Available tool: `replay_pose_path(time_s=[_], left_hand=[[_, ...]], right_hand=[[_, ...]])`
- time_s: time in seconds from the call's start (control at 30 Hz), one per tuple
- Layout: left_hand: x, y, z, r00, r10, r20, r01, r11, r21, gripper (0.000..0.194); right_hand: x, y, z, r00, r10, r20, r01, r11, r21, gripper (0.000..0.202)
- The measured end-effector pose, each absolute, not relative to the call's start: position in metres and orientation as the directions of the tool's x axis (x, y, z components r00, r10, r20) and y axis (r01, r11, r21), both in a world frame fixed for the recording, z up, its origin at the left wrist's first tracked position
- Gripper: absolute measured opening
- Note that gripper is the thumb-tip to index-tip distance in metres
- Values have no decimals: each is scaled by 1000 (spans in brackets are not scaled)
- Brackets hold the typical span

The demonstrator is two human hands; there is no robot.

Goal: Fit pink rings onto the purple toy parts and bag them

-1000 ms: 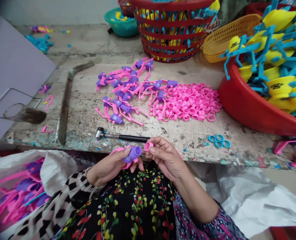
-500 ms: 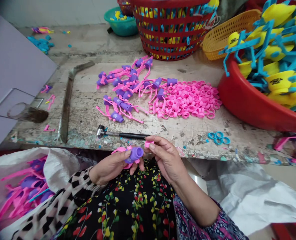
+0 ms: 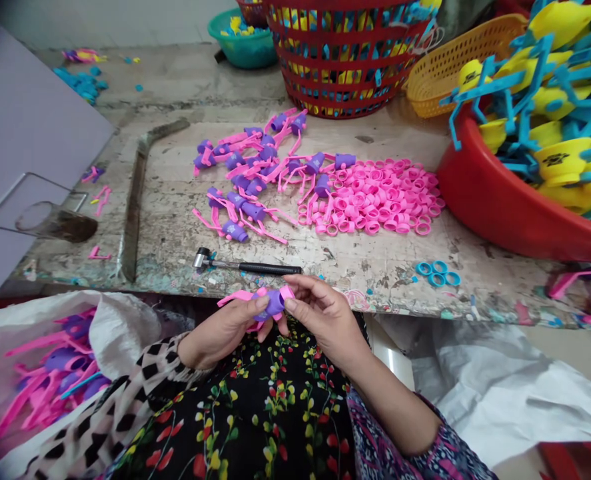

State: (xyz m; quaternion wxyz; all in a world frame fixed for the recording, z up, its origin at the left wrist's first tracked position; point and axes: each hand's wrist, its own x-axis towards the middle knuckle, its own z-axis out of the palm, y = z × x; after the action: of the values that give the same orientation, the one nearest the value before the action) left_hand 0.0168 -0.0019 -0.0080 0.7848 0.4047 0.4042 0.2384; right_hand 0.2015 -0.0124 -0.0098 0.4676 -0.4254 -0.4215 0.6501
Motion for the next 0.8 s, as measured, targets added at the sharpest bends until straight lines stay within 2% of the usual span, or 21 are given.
replay_pose_path(time_s=[0.07, 0.13, 0.3, 0.5, 0.8], left_hand=[[16, -2, -8, 533, 731, -425, -20, 514, 858, 38], [16, -3, -7, 505, 763, -403, 7, 464, 886, 36], [15, -3, -3, 468, 793, -390, 84, 399, 913, 40], [15, -6, -7, 507, 757, -411, 50, 451, 891, 43], [16, -8, -14, 565, 702, -433, -71, 564, 822, 45]], right_hand=[[205, -11, -8, -223, 963, -152, -190, -196, -962, 25], [207, -11, -7, -225, 960, -165, -216, -215, -952, 22], [205, -10, -3, -194, 920, -340, -471, -392, -790, 18], [204, -13, -6, -275, 863, -424, -596, -499, -629, 21], [202, -15, -10, -325, 845, -425, -631, -528, -568, 21]])
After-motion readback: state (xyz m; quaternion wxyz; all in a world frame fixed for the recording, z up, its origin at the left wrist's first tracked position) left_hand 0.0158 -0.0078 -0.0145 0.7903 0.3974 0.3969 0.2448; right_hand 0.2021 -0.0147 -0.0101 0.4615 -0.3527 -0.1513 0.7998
